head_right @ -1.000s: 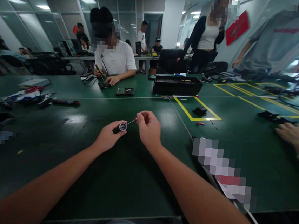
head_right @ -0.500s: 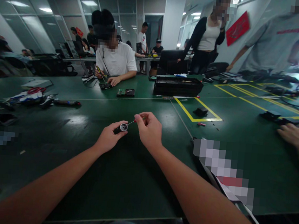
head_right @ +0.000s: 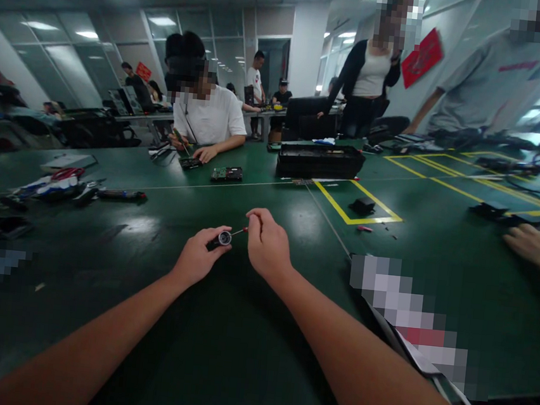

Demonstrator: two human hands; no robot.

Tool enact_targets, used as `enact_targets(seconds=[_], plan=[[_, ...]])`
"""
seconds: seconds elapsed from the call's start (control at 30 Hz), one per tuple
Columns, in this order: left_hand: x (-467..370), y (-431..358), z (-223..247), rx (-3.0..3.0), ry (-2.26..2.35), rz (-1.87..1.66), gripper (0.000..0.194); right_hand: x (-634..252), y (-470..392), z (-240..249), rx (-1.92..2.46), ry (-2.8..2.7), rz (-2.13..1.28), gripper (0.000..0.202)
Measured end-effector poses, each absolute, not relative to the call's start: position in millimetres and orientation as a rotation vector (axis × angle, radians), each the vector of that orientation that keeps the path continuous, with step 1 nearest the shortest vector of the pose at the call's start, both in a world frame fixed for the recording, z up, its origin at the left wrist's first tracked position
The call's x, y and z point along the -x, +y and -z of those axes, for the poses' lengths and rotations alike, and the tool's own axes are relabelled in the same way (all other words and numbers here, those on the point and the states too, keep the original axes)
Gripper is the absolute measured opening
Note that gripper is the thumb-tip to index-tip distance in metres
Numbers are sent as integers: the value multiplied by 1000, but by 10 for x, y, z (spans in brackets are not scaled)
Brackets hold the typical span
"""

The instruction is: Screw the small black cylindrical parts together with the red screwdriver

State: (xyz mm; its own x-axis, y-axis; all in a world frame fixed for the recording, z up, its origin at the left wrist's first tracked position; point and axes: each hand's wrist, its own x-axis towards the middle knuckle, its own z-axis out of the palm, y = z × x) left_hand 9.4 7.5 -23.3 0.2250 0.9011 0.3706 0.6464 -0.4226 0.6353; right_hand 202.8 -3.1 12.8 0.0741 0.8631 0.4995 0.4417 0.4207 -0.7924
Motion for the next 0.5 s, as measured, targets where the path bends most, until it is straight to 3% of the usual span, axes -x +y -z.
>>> enact_targets(seconds=[0.2,0.5], plan=[[-79,84,247,-2178,1449,-1009,40,-2044,-26,-132,1238,-1579,-467,36],[-72,77,207,-2163,1497,-1013,39,-2059,11,-107,1243,-1599,-544,30]])
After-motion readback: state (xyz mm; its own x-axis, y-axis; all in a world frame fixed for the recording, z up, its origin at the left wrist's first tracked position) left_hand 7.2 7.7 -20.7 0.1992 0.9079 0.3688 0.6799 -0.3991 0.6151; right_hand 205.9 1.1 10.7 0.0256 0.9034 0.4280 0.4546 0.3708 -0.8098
